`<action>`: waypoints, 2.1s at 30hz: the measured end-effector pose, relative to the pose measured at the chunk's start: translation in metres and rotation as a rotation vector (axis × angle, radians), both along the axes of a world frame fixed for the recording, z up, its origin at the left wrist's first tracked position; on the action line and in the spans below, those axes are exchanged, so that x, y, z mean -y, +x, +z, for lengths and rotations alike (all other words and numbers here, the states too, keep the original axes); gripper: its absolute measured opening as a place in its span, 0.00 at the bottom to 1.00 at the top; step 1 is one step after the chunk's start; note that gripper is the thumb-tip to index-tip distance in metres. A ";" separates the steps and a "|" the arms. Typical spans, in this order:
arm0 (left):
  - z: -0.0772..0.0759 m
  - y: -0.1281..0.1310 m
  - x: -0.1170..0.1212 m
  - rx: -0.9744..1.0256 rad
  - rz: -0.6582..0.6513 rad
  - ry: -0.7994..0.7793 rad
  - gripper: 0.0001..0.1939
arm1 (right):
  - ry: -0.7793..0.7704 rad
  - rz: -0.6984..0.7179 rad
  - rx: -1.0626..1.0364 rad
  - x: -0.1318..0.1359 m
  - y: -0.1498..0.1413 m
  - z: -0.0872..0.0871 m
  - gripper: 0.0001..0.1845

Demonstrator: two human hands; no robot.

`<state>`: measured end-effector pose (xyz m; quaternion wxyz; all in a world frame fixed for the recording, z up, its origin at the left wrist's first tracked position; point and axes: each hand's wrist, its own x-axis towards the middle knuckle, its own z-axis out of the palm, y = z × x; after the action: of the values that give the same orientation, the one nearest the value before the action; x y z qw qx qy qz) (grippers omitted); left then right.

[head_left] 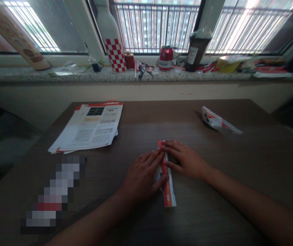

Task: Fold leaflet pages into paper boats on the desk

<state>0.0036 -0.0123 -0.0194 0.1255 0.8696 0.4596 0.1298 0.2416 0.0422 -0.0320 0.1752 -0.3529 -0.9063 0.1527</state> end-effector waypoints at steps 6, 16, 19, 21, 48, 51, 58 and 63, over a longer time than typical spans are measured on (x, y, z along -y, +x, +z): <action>-0.001 0.000 0.001 -0.003 -0.003 0.008 0.35 | 0.002 -0.011 -0.022 -0.001 -0.001 -0.002 0.27; -0.004 -0.002 0.000 -0.006 -0.003 0.004 0.37 | 0.031 -0.027 0.037 -0.001 -0.002 -0.002 0.27; -0.005 -0.002 0.000 -0.013 -0.004 -0.006 0.37 | 0.033 -0.024 0.032 -0.002 -0.002 -0.003 0.26; -0.006 -0.003 0.000 -0.009 -0.011 0.000 0.37 | 0.030 -0.022 0.024 -0.002 -0.002 -0.003 0.26; -0.008 -0.004 -0.011 0.030 -0.047 0.039 0.31 | 0.048 0.142 0.034 0.045 0.011 0.006 0.23; -0.009 -0.005 -0.012 0.052 -0.057 0.033 0.28 | 0.038 0.132 0.028 0.044 0.011 0.004 0.23; -0.007 -0.006 -0.014 0.087 -0.055 0.036 0.21 | 0.052 0.134 0.035 0.045 0.013 -0.002 0.24; -0.008 -0.005 -0.013 0.066 -0.040 0.039 0.23 | 0.078 0.154 0.005 0.047 0.016 0.003 0.22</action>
<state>-0.0015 0.0004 -0.0277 0.1263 0.8762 0.4350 0.1646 0.2573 -0.0044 -0.0293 0.1743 -0.2755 -0.9365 0.1295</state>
